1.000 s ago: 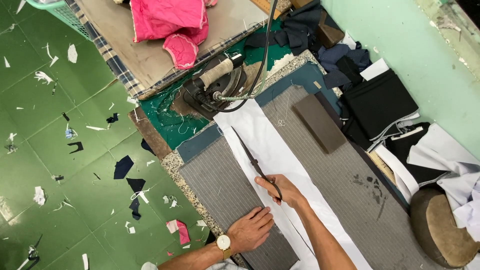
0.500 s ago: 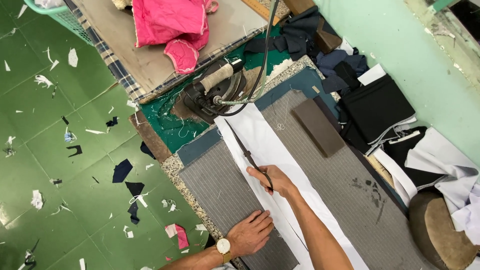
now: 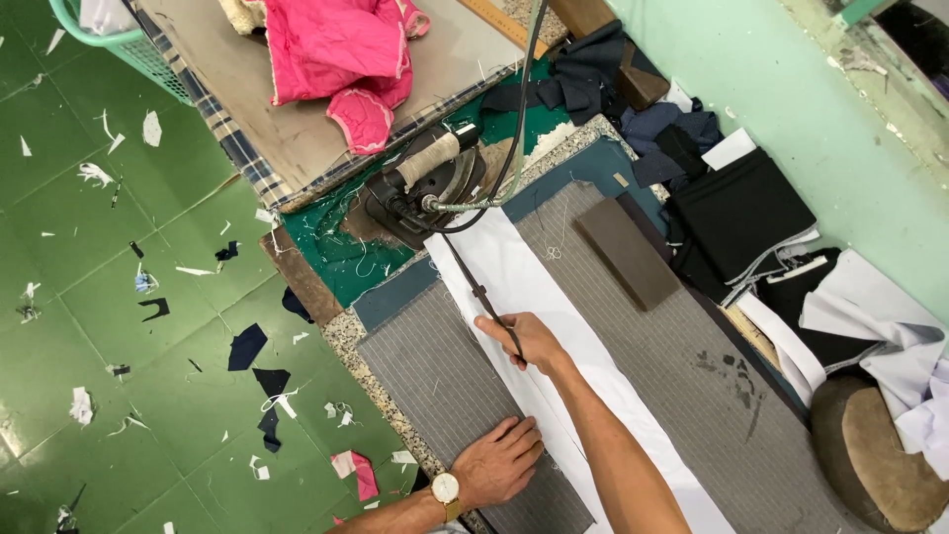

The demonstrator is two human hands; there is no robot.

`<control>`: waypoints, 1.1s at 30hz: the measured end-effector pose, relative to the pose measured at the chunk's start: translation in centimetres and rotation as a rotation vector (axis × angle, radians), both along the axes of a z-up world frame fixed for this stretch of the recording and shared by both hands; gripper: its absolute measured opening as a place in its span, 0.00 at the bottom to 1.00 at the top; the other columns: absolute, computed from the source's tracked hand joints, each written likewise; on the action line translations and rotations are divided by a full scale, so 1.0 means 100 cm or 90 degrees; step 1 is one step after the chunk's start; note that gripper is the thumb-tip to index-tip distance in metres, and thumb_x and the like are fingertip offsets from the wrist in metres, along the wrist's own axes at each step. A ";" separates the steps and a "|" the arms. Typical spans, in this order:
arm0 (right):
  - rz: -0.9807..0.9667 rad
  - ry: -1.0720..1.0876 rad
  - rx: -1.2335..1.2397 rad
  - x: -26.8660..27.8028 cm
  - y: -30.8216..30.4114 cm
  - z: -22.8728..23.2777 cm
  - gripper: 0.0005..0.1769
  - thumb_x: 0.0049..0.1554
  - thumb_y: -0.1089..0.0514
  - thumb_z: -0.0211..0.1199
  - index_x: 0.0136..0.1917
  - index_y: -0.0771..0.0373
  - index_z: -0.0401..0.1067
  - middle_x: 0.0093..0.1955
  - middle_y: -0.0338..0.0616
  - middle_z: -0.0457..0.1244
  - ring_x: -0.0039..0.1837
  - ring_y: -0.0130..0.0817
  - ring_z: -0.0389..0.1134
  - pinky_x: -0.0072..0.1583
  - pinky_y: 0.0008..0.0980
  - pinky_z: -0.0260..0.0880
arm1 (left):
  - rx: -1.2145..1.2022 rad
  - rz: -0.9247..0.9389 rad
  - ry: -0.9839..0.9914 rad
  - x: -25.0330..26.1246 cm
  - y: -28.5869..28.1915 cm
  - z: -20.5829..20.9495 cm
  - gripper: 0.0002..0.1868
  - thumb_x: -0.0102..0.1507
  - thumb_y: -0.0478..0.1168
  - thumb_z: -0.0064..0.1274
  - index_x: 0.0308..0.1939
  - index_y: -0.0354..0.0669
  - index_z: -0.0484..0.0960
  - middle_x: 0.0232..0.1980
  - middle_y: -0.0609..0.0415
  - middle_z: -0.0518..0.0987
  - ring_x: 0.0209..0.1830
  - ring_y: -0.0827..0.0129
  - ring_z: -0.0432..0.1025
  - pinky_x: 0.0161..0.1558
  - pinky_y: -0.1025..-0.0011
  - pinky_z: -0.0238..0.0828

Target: The person cuts a long strip from a white fabric sheet using shears, then irons the strip on a worktable. They fold the strip, discard a small piece, and iron another section before cutting a second strip.

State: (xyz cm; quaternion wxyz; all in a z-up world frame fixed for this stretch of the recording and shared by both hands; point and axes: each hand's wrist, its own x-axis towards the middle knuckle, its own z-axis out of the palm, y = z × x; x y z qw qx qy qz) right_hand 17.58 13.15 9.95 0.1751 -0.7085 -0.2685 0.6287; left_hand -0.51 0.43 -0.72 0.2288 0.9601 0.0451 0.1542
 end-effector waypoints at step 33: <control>-0.556 -0.606 -0.222 0.137 -0.747 -0.069 0.31 0.60 0.41 0.65 0.68 0.63 0.73 0.54 0.55 0.72 0.53 0.58 0.72 0.52 0.53 0.74 | 0.039 -0.121 0.113 0.090 -0.200 -0.002 0.35 0.71 0.59 0.41 0.74 0.41 0.63 0.77 0.39 0.63 0.75 0.46 0.59 0.69 0.49 0.56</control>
